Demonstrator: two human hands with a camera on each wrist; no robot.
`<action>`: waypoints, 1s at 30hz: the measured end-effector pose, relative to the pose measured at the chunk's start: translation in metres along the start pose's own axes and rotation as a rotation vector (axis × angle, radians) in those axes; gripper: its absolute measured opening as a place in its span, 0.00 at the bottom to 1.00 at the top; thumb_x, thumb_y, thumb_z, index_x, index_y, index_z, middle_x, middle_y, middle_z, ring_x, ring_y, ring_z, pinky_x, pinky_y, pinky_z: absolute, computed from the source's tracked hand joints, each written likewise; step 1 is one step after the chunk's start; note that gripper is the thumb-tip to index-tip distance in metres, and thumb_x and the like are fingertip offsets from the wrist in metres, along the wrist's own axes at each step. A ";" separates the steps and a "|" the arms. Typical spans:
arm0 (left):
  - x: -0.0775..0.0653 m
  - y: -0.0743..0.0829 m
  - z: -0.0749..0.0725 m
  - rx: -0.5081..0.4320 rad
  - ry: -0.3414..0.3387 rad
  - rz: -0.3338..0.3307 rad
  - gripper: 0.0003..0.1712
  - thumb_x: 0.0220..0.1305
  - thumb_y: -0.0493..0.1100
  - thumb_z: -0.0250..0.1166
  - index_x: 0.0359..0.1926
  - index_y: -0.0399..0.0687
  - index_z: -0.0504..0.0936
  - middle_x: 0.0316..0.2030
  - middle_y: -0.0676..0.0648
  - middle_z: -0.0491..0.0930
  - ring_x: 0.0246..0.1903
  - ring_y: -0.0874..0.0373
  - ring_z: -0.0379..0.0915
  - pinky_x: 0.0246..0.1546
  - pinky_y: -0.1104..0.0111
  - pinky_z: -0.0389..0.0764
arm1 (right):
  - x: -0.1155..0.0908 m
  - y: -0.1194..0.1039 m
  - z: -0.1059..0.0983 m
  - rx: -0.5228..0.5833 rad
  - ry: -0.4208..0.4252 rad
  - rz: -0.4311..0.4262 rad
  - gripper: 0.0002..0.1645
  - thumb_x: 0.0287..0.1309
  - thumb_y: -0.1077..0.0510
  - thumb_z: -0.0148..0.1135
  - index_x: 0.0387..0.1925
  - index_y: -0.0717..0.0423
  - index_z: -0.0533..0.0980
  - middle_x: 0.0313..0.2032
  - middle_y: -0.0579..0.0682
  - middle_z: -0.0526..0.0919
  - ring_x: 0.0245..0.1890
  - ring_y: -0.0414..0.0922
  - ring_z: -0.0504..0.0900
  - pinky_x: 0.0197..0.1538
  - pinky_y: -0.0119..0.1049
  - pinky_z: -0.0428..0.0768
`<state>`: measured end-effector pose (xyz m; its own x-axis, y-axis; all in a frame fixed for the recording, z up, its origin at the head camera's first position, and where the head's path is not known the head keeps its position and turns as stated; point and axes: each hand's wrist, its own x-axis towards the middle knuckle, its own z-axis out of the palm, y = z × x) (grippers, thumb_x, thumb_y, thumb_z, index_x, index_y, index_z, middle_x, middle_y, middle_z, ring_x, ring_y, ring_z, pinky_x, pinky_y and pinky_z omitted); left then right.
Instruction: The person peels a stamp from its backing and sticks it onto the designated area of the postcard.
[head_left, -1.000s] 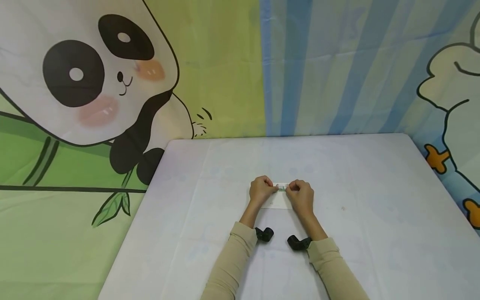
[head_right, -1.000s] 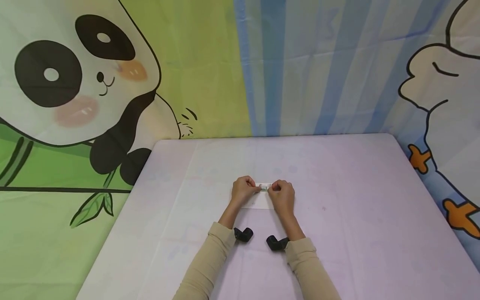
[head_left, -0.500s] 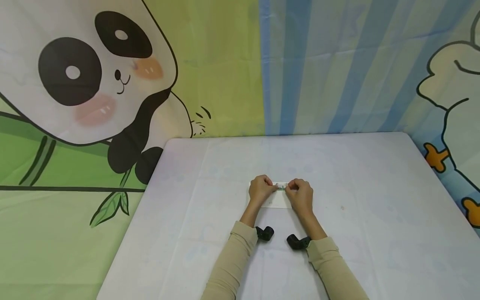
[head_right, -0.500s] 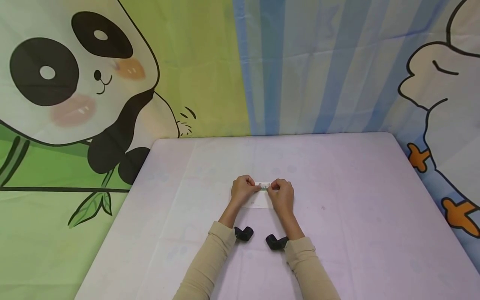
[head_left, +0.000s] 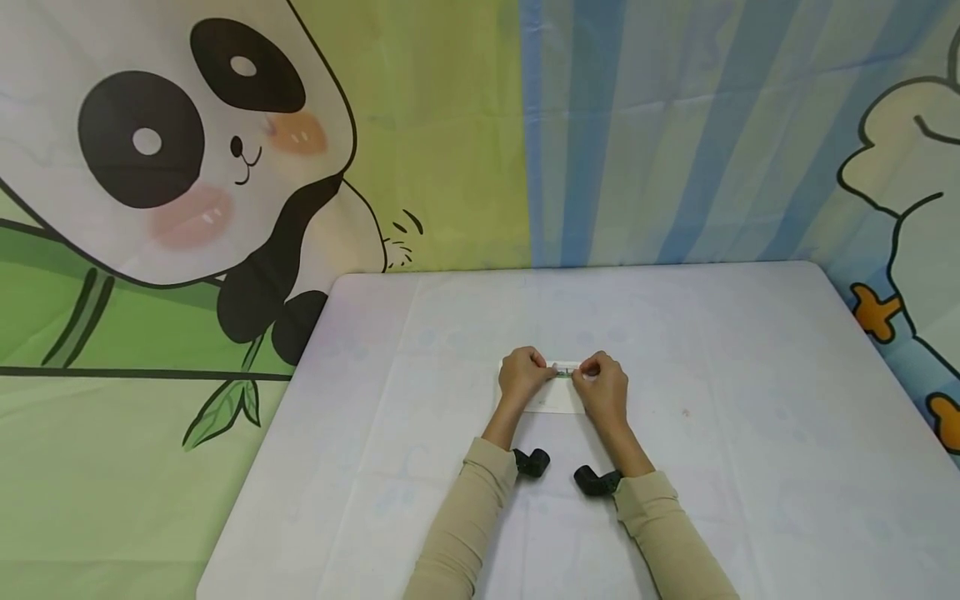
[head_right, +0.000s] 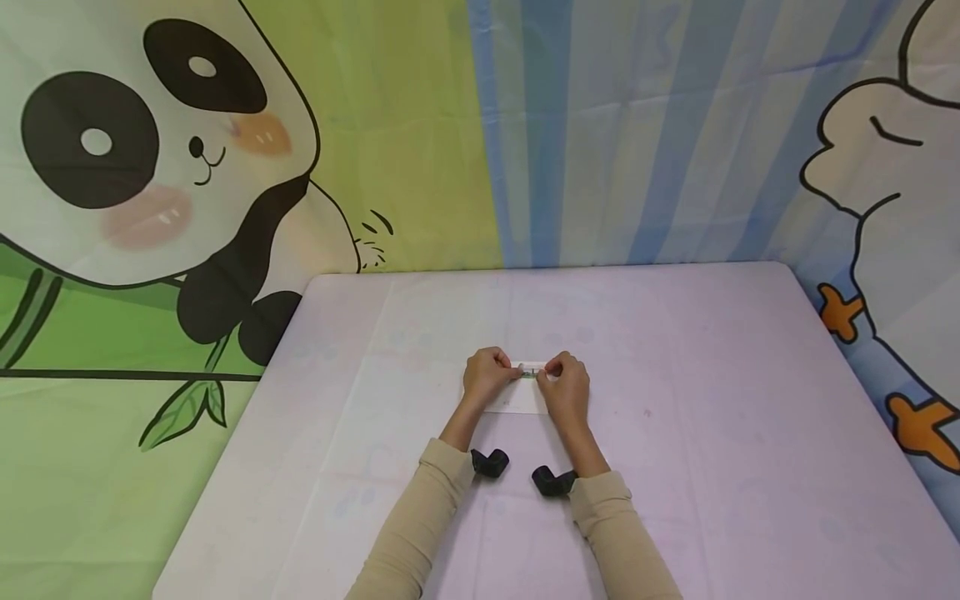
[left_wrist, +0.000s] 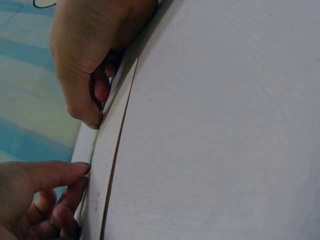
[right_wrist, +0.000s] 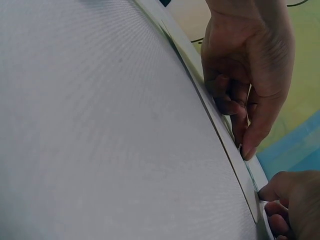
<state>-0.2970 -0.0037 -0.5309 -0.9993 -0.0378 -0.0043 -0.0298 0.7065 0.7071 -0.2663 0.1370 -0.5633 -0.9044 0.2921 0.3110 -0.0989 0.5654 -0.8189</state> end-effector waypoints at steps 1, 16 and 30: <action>0.000 0.000 0.000 0.001 0.002 0.000 0.17 0.44 0.47 0.75 0.16 0.50 0.74 0.13 0.55 0.70 0.15 0.60 0.66 0.16 0.70 0.65 | 0.000 0.000 0.000 0.003 0.000 -0.005 0.07 0.43 0.66 0.65 0.27 0.59 0.75 0.26 0.53 0.79 0.29 0.49 0.75 0.34 0.42 0.70; 0.001 0.001 -0.003 0.001 -0.020 0.002 0.16 0.44 0.46 0.75 0.16 0.49 0.74 0.13 0.55 0.70 0.15 0.61 0.66 0.16 0.71 0.63 | 0.001 0.000 -0.001 0.037 -0.037 -0.017 0.17 0.45 0.69 0.66 0.39 0.62 0.72 0.30 0.55 0.79 0.31 0.50 0.74 0.39 0.42 0.68; 0.001 0.004 -0.004 0.044 -0.062 -0.004 0.15 0.45 0.46 0.74 0.16 0.49 0.75 0.13 0.54 0.70 0.16 0.60 0.66 0.17 0.70 0.64 | -0.001 -0.001 -0.002 0.031 -0.077 -0.045 0.13 0.48 0.71 0.65 0.38 0.63 0.74 0.34 0.56 0.79 0.33 0.51 0.73 0.40 0.42 0.68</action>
<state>-0.2976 -0.0040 -0.5250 -0.9987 0.0027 -0.0518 -0.0330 0.7370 0.6751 -0.2644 0.1379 -0.5615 -0.9277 0.2066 0.3108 -0.1519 0.5517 -0.8201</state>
